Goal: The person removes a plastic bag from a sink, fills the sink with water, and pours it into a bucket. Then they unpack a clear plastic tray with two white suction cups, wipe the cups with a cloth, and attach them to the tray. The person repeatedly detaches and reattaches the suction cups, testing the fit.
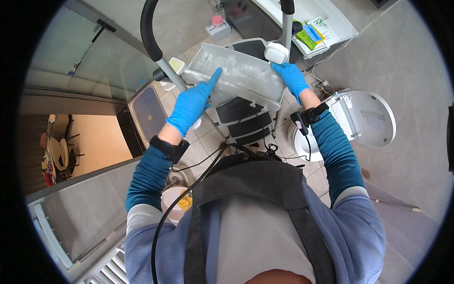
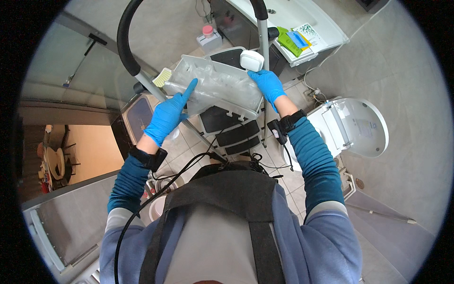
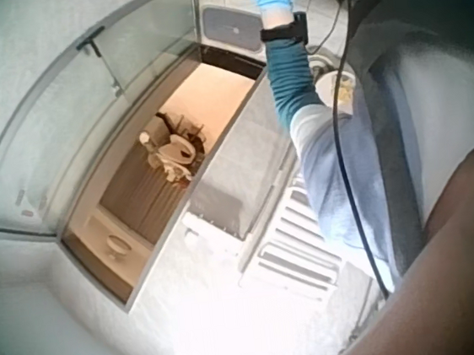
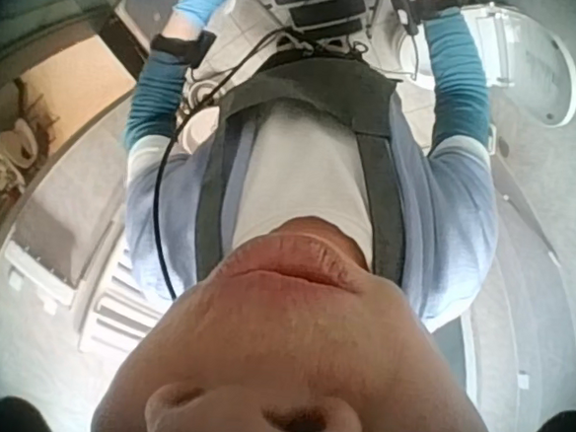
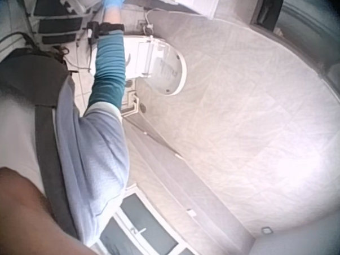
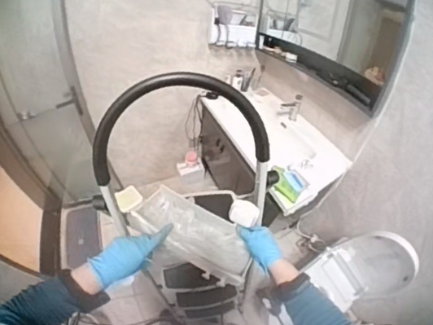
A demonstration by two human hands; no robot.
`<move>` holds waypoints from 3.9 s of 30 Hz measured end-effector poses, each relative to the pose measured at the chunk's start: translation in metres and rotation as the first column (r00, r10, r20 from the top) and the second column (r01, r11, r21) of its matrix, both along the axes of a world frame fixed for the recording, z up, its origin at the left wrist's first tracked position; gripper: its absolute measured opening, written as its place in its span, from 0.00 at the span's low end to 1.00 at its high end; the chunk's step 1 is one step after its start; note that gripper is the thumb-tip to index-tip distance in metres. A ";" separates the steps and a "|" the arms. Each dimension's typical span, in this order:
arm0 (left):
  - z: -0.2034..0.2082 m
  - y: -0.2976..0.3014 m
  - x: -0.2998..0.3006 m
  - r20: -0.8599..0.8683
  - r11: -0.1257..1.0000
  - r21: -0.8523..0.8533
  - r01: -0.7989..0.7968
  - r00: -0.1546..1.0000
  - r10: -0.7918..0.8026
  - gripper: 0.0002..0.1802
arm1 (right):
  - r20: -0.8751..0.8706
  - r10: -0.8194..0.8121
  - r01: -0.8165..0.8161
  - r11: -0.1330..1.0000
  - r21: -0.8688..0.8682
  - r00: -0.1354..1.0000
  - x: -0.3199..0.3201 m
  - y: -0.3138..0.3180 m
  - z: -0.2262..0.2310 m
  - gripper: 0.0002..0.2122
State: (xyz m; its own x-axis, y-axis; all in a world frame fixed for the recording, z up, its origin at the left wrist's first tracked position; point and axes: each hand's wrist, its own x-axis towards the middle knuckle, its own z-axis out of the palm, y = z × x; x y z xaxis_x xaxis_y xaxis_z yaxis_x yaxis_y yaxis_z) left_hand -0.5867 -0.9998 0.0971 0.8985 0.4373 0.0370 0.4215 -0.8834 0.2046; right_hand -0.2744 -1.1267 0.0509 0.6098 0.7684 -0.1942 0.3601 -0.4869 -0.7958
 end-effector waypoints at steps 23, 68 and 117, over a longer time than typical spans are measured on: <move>0.021 0.057 0.097 -0.339 0.970 -0.164 0.180 0.913 -0.227 0.30 | 0.006 0.124 -0.124 0.992 0.034 0.992 -0.004 -0.011 0.022 0.21; -0.030 0.011 0.173 0.451 0.654 -0.722 0.226 0.870 0.197 0.35 | 0.943 0.117 -0.572 0.816 0.089 0.312 -0.010 0.011 0.068 0.22; -0.007 -0.019 0.207 0.448 0.772 -0.603 0.200 0.886 0.121 0.48 | -0.775 0.252 0.365 0.770 0.523 0.579 0.016 -0.008 0.041 0.14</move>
